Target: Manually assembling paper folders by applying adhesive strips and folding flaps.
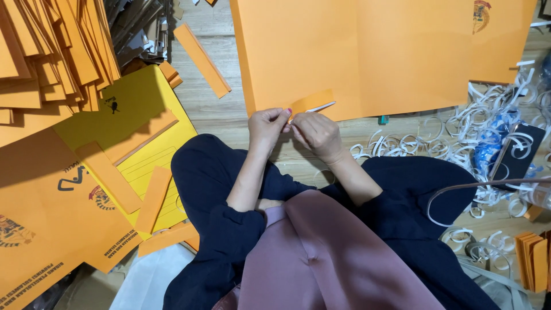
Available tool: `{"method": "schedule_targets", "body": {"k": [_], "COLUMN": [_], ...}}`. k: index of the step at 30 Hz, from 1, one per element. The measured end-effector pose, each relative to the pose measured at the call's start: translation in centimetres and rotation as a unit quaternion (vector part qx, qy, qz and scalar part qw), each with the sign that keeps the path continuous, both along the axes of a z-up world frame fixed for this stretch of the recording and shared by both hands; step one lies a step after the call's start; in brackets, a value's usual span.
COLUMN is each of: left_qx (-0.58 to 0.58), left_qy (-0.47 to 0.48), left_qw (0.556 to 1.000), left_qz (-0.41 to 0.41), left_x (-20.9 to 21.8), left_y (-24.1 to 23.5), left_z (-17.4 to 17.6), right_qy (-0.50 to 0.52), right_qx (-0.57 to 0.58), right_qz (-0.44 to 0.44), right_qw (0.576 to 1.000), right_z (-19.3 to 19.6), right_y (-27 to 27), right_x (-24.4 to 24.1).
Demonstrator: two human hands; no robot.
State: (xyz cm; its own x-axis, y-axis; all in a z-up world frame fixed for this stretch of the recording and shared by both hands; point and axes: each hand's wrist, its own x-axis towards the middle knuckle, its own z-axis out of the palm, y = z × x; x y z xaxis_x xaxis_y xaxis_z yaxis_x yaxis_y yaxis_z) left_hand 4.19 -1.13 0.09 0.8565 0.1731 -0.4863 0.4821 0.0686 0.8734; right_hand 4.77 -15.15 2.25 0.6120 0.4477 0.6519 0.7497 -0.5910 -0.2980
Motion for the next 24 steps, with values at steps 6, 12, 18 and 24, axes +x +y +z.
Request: {"method": "schedule_targets", "body": {"k": [6, 12, 18, 24], "left_qx": [-0.015, -0.030, 0.001, -0.007], "left_qy": [0.004, -0.006, -0.032, 0.024], "left_qw": [1.000, 1.000, 0.999, 0.988], "left_qz": [-0.003, -0.008, 0.029, 0.149], "left_x": [0.1, 0.1, 0.0, -0.2], "left_y": [-0.1, 0.1, 4.2, 8.3], "left_z": [-0.2, 0.0, 0.2, 3.6], "right_qy": [-0.032, 0.010, 0.230, -0.136], "right_qx": [-0.046, -0.001, 0.329, 0.480], "right_qz": [-0.034, -0.053, -0.177, -0.548], "right_qw": [0.998, 0.999, 0.898, 0.671], "right_z": [-0.2, -1.4, -2.9, -8.9], "right_y": [0.0, -1.0, -11.3, -33.7], "right_x": [-0.1, 0.3, 3.0, 4.0]}}
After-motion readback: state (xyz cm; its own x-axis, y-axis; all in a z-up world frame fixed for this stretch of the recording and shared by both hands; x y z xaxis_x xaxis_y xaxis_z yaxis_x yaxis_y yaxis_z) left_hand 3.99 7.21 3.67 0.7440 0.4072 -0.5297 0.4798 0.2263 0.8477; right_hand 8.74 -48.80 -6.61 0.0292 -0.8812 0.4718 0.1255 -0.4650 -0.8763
